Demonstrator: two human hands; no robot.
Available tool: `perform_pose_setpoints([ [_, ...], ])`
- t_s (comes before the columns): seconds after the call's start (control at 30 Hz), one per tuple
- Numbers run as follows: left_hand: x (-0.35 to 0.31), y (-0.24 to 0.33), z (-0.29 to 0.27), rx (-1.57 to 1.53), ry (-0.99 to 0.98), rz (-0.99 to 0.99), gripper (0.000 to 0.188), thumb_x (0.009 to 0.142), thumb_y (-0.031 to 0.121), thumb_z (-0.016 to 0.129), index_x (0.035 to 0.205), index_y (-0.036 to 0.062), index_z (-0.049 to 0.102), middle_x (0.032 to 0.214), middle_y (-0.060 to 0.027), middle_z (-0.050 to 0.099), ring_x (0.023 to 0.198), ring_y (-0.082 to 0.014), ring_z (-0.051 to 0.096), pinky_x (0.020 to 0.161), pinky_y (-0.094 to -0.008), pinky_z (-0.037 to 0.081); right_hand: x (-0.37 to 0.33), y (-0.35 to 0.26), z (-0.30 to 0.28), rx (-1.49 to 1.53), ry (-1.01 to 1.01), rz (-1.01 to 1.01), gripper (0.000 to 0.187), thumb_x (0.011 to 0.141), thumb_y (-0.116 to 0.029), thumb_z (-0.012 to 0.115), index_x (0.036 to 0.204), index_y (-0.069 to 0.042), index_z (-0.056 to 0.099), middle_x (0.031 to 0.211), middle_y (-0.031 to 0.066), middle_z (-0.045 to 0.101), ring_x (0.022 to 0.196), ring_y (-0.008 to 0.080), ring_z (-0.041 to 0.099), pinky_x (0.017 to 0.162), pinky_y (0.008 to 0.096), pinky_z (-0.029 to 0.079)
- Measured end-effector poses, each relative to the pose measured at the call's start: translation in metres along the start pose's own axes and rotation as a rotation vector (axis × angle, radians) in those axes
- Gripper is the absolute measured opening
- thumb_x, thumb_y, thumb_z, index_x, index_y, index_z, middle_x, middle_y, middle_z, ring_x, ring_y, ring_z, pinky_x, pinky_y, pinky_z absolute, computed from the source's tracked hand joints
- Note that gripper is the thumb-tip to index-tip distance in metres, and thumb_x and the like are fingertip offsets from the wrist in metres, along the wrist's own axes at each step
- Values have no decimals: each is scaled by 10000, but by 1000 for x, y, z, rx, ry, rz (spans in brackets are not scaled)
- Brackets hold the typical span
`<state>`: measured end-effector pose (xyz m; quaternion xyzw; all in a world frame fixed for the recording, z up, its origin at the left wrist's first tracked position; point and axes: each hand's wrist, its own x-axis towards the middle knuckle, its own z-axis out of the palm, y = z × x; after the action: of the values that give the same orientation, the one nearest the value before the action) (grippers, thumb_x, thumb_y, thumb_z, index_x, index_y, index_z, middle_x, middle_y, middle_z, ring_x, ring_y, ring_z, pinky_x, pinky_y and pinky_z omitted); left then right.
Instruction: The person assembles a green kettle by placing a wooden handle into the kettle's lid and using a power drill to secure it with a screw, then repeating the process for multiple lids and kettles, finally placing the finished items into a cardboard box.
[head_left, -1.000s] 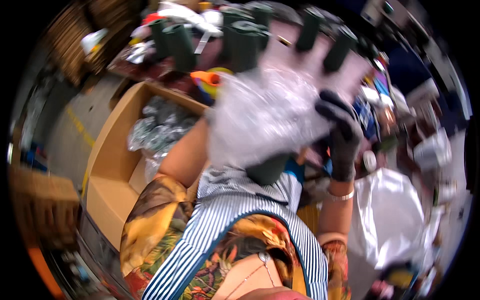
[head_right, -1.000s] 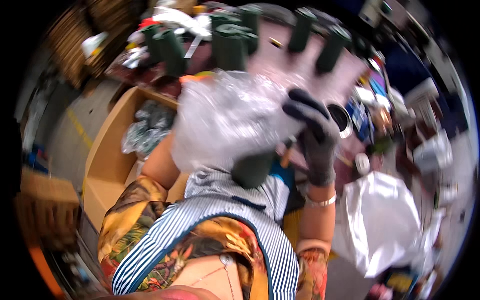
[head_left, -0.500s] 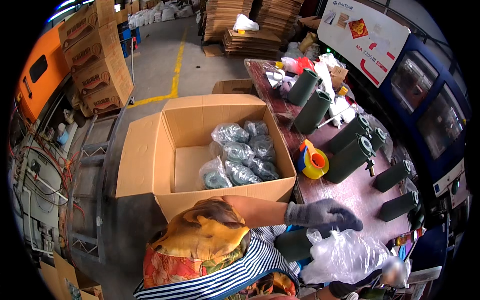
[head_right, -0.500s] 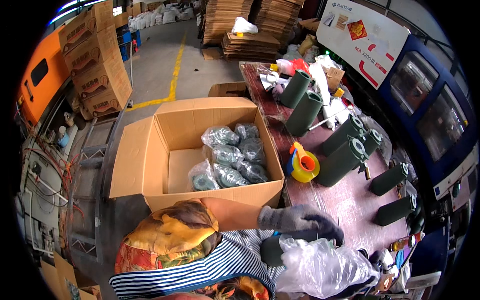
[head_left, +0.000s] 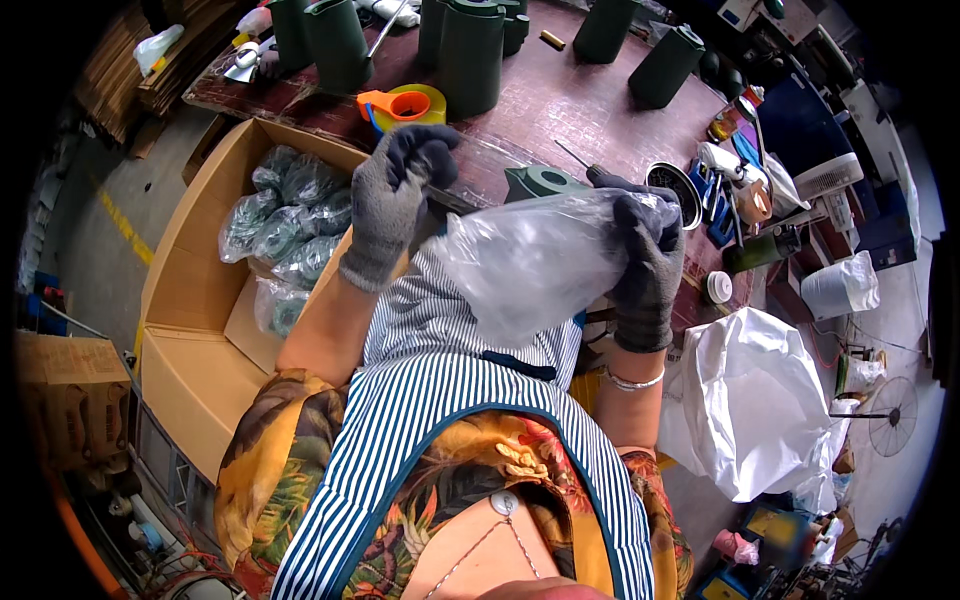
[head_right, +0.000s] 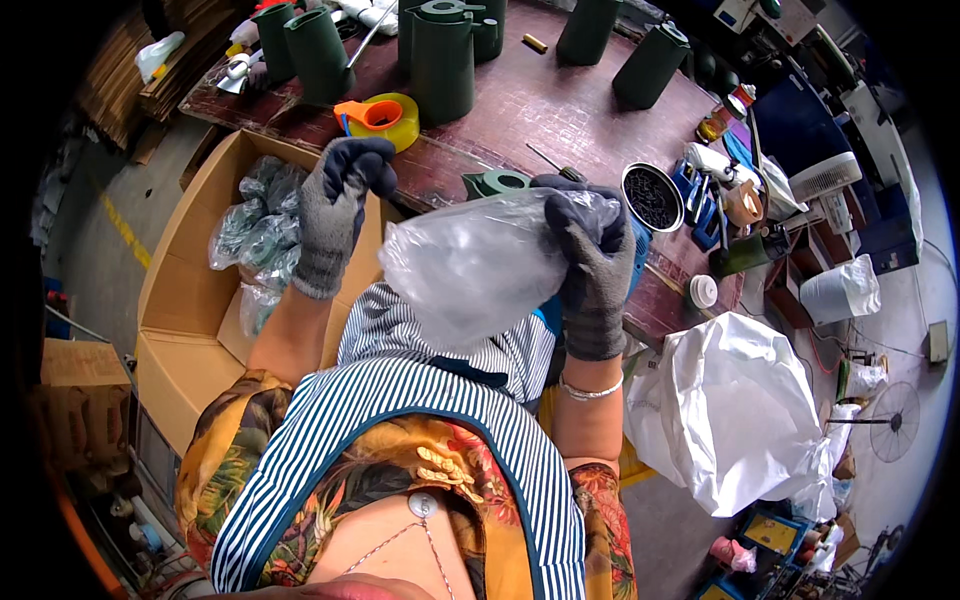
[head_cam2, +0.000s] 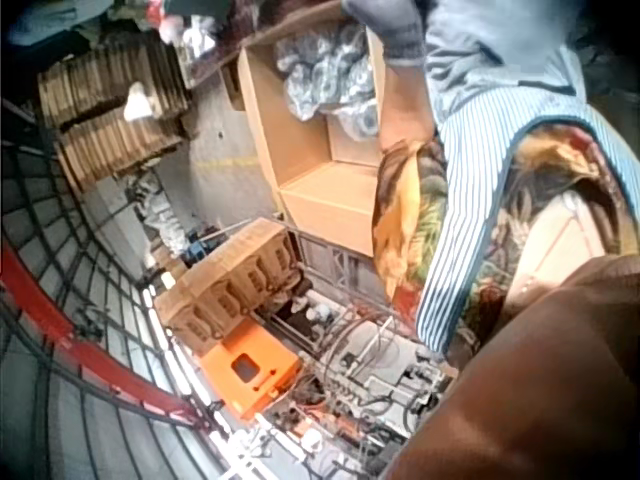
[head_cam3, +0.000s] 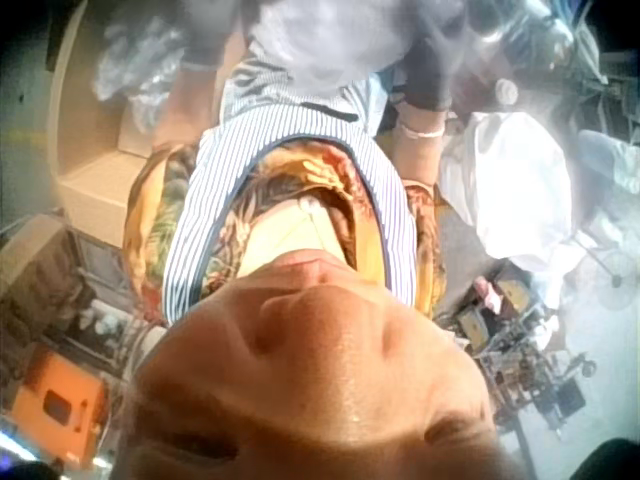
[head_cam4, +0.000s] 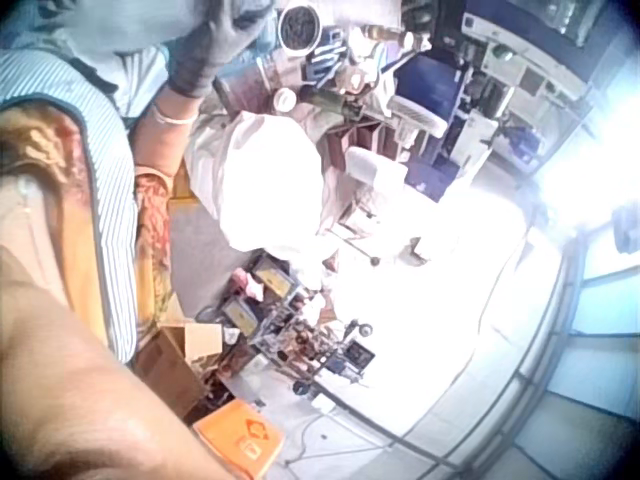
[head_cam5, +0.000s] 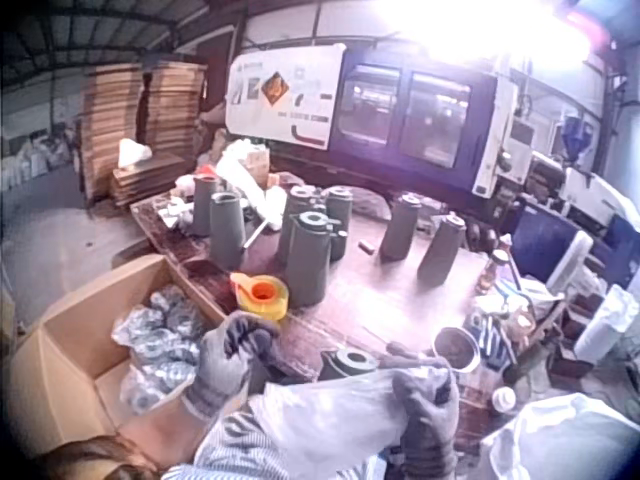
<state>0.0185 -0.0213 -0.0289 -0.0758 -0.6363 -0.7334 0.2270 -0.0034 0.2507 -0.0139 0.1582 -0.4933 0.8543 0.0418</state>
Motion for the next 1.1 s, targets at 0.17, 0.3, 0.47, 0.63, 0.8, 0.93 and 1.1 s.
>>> perform_pose_setpoints([
  [0.17,-14,21,6,-497,-385,-67,653,914,359,754,1408,8,514,1319,-133,624,1165,-202,630,1009,-350,493,-3,-6,3,-76,71,-74,203,892,-28,723,1057,-9,606,1071,129,710,972,193,656,934,320,492],
  [0.3,-15,25,8,289,-444,-127,552,900,202,768,1351,-30,548,1220,-88,658,1072,-115,624,928,-264,492,2,-6,-3,-165,163,-46,113,918,-91,721,991,-25,665,930,21,688,802,90,603,740,240,485],
  [0.47,2,0,0,277,-185,-61,310,1021,333,634,948,33,661,766,70,582,653,-5,491,590,-196,405,13,4,-6,-328,205,39,194,951,-224,722,982,-33,711,853,-29,664,700,45,544,622,211,429],
  [0.63,10,0,-4,21,-116,-302,446,1040,479,535,862,79,619,769,73,563,676,-17,489,605,-199,388,18,7,-5,-362,218,108,247,977,-269,694,1017,-25,708,906,-27,660,794,57,558,723,227,450],
  [0.8,15,16,0,-298,-459,-160,593,1059,494,460,1375,-3,529,1089,-59,672,903,-113,631,856,-289,514,15,10,-12,-795,203,-64,384,1021,-331,621,1135,25,710,1049,61,723,958,128,636,878,285,499],
  [0.93,35,6,-26,-659,-881,-169,707,1062,495,430,1553,9,282,1353,-145,602,1181,-167,605,968,-314,512,8,-6,-9,-291,-83,-244,420,985,-261,661,1265,49,612,1217,182,682,1137,219,632,990,350,494],
  [1.1,10,-2,-5,-467,-857,-429,770,883,373,728,1486,16,409,1431,-158,534,1318,-235,512,1080,-384,418,8,-25,23,-517,-387,-575,351,790,-55,803,1124,-2,705,1205,205,681,1138,284,656,967,378,522],
])
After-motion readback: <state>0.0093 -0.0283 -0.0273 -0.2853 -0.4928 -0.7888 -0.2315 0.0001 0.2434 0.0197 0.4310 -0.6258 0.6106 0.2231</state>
